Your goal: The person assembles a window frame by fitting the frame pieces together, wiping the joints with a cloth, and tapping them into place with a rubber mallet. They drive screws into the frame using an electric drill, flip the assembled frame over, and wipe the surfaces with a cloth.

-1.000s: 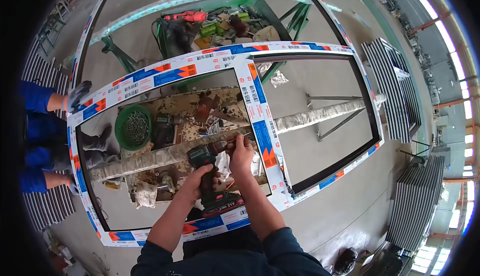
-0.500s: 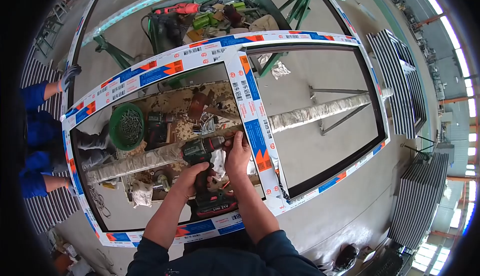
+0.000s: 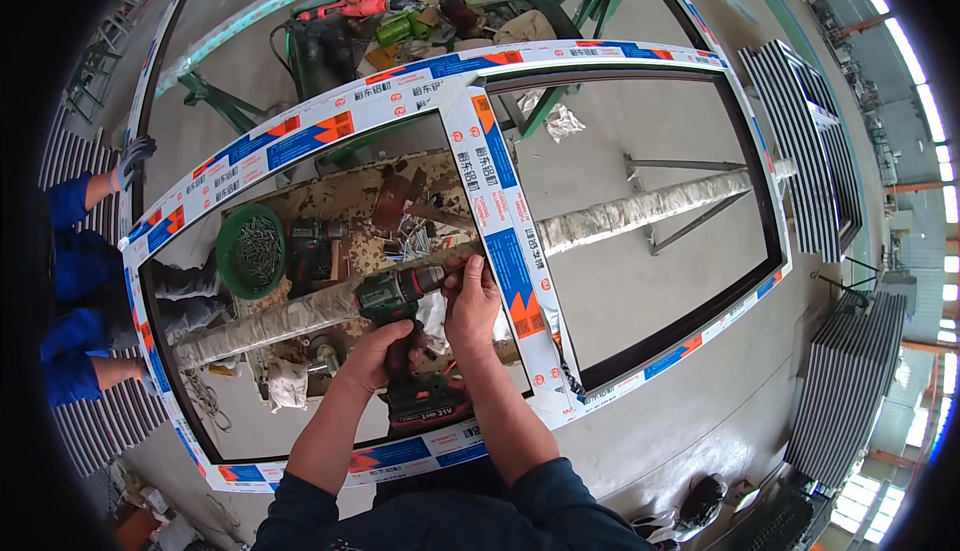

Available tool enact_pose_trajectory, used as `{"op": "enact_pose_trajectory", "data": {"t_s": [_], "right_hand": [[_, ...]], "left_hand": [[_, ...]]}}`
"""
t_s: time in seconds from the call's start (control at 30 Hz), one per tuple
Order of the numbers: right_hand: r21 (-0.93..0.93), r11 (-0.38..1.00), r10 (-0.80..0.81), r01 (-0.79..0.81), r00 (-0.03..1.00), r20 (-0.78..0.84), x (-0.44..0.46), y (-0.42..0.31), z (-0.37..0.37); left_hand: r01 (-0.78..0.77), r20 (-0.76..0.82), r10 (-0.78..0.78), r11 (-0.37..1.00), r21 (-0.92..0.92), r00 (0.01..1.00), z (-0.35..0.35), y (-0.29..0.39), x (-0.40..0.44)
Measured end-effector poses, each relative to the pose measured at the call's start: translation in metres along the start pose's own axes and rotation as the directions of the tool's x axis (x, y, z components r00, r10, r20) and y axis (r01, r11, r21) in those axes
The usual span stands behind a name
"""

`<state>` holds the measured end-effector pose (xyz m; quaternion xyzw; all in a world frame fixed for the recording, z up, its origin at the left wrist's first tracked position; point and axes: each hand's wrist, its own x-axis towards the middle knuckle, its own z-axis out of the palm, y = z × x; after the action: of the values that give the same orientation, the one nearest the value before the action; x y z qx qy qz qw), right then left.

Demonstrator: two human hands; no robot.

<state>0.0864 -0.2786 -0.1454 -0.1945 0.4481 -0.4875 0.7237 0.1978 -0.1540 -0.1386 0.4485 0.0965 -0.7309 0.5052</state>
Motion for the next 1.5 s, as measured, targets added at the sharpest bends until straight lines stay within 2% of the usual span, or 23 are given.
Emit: {"op": "enact_pose_trajectory", "data": {"t_s": [0.3, 0.37, 0.4, 0.43, 0.47, 0.5, 0.53, 0.57, 0.6, 0.63, 0.67, 0.7, 0.77, 0.8, 1.03, 1.5], "right_hand": [[0.005, 1.0, -0.012, 0.012, 0.999, -0.03, 0.001, 0.002, -0.002], [-0.021, 0.998, 0.053, -0.054, 0.998, -0.036, -0.004, -0.005, 0.002], [-0.103, 0.985, 0.127, -0.14, 0.984, -0.123, -0.012, -0.013, 0.001], [-0.118, 0.984, 0.119, -0.132, 0.987, -0.112, -0.028, -0.028, 0.003], [-0.461, 0.887, -0.019, 0.032, 0.999, 0.033, -0.047, -0.047, 0.001], [-0.718, 0.659, -0.095, 0.223, 0.972, 0.215, -0.059, -0.067, -0.002], [-0.84, 0.44, -0.154, 0.318, 0.948, 0.278, -0.062, -0.09, -0.007], [-0.901, 0.192, -0.194, 0.39, 0.915, 0.354, -0.06, -0.113, -0.013], [-0.864, -0.14, -0.275, 0.483, 0.819, 0.503, -0.039, -0.124, -0.029], [-0.739, -0.457, -0.298, 0.495, 0.697, 0.652, -0.012, -0.123, -0.051], [-0.812, -0.435, -0.222, 0.389, 0.827, 0.516, -0.002, -0.117, -0.067], [-0.807, -0.437, -0.216, 0.396, 0.825, 0.522, -0.004, -0.113, -0.065], [-0.886, -0.416, -0.189, 0.207, 0.933, 0.307, -0.004, -0.101, -0.059], [-0.902, -0.384, -0.183, 0.197, 0.941, 0.284, -0.004, -0.101, -0.059], [-0.905, -0.397, -0.129, 0.151, 0.967, 0.218, -0.003, -0.102, -0.06], [-0.901, -0.366, -0.146, 0.233, 0.942, 0.303, -0.003, -0.102, -0.061]], "left_hand": [[0.003, -0.048, -0.002, 1.0, 0.017, 0.999, 0.007, 0.004, -0.005], [0.032, -0.036, -0.032, 0.999, -0.001, 0.999, 0.001, 0.0, -0.001], [0.057, -0.029, -0.057, 0.998, -0.014, 0.998, 0.0, 0.0, 0.001], [0.047, -0.018, -0.048, 0.999, -0.026, 0.999, 0.001, 0.001, 0.001], [0.065, 0.016, -0.064, 0.997, -0.04, 0.998, 0.003, 0.002, 0.0], [0.083, 0.05, -0.081, 0.995, -0.057, 0.996, 0.004, 0.002, -0.002], [0.077, 0.058, -0.073, 0.994, -0.076, 0.996, 0.007, 0.004, -0.005], [0.066, 0.072, -0.062, 0.996, -0.054, 0.995, 0.011, 0.007, -0.008], [0.055, 0.083, -0.052, 0.998, -0.028, 0.995, 0.012, 0.009, -0.012], [0.051, 0.082, -0.048, 0.998, -0.036, 0.995, 0.01, 0.01, -0.012], [0.037, 0.145, -0.036, 0.999, -0.001, 0.989, 0.007, 0.009, -0.01], [0.018, 0.208, -0.024, 0.999, 0.033, 0.978, 0.005, 0.011, -0.008], [0.004, 0.207, -0.011, 0.999, 0.035, 0.978, 0.008, 0.015, -0.006], [0.008, 0.208, -0.018, 0.999, 0.047, 0.978, 0.007, 0.013, -0.007], [0.09, 0.23, -0.091, 0.996, 0.017, 0.969, -0.001, 0.013, 0.002], [0.093, 0.2, -0.102, 0.994, 0.054, 0.974, 0.012, 0.014, -0.008]]}}
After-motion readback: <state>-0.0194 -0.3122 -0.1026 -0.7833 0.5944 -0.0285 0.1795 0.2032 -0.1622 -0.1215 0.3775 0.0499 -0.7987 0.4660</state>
